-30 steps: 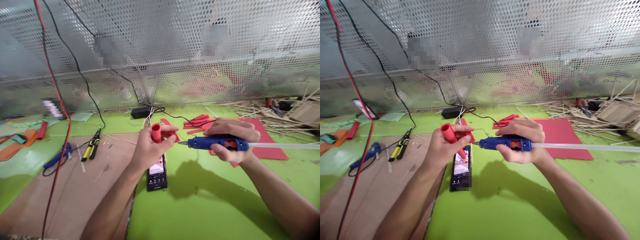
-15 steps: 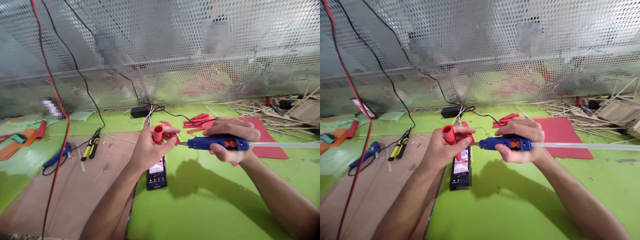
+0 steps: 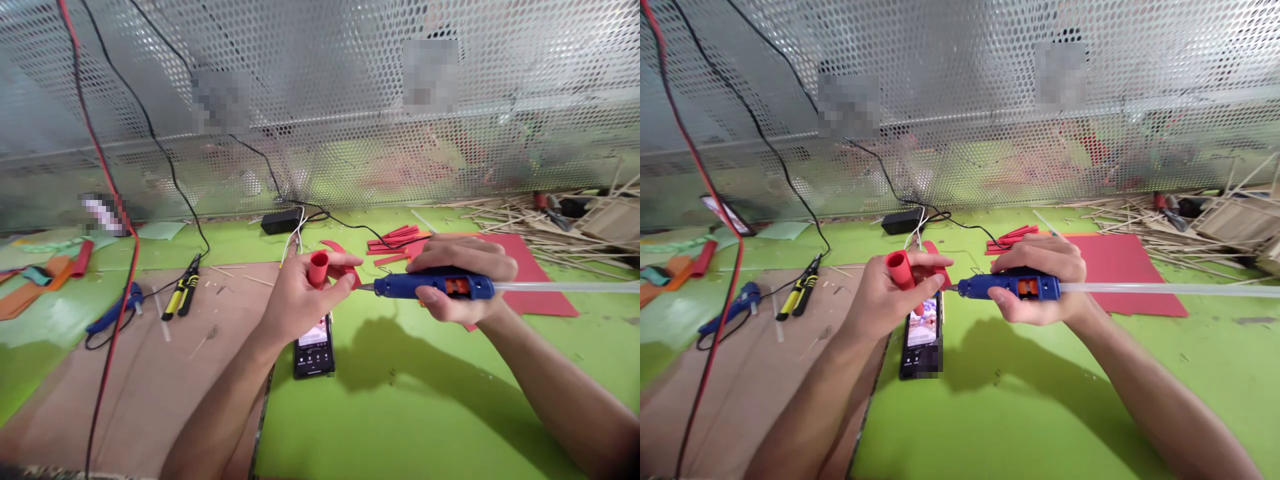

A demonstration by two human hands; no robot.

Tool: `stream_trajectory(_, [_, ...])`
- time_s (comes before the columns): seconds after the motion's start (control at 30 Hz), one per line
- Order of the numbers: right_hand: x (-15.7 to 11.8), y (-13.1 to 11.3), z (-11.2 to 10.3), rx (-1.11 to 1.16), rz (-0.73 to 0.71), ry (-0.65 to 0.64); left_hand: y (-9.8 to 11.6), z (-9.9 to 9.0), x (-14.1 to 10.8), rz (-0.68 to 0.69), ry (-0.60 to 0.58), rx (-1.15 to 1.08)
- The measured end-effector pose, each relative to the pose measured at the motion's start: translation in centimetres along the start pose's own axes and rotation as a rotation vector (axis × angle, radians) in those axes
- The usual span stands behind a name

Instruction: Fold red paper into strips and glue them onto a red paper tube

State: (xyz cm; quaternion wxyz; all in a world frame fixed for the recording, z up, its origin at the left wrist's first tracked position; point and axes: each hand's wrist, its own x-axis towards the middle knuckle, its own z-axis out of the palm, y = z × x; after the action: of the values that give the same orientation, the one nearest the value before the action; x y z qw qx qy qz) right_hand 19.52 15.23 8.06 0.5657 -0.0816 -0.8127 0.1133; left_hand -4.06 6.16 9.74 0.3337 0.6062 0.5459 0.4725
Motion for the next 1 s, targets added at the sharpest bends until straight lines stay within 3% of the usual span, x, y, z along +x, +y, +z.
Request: stream_trajectory(1.0, [0.00,-0.08,0.13,-0.017,0.033,0.018,0.16,0.03,0.17,-0.012,-0.011,-0.029])
